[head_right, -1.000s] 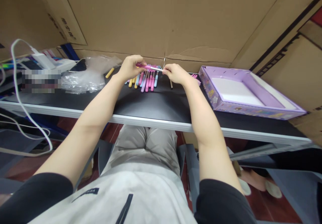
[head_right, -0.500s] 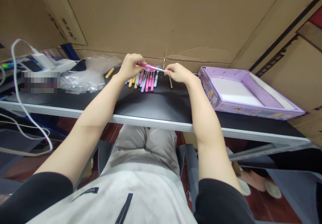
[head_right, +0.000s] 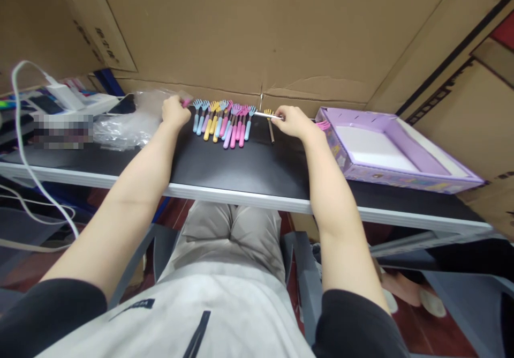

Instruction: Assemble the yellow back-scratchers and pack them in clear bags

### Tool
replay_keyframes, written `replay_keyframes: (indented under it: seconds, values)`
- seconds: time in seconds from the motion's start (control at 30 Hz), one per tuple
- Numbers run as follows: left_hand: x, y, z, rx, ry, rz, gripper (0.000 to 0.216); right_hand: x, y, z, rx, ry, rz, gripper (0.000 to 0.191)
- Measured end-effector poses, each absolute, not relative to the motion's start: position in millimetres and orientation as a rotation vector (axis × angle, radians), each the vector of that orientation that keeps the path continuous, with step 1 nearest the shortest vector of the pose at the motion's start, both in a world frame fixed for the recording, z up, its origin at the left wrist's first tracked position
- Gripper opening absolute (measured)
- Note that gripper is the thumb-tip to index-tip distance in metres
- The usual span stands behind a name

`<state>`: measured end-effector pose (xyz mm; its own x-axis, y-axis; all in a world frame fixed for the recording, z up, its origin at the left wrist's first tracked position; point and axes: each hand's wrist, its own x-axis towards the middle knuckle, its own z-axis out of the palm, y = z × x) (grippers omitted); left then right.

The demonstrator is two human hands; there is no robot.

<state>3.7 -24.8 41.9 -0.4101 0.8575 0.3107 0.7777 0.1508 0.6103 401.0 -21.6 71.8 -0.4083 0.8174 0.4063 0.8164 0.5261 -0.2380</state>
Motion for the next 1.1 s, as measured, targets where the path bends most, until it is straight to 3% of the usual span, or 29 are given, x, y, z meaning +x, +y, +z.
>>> replay_keyframes:
  seconds: [0.17,0.37,0.63,1.1]
  values:
    - [-2.6,-18.4,27.0,1.628,2.348,0.925,0.055,397.1,-27.0,72.5,-1.307,-2.322,-0.023,0.03]
    - [2.4,-35.5,28.2,1.523,2.287,1.116,0.072,387.9,-25.3,68.8,-1.181,-2.359,-0.088,0.022]
    - [-1.6,-34.3,24.3,1.51,2.3,1.074,0.052,371.4,-30.9,64.6,-1.076,-2.355,-0.186,0.03]
    - [-3.1,-32.0,21.2,1.635,2.408,0.862,0.067,360.5,-15.2,30.6,-1.081,-2.484,-0.197,0.037]
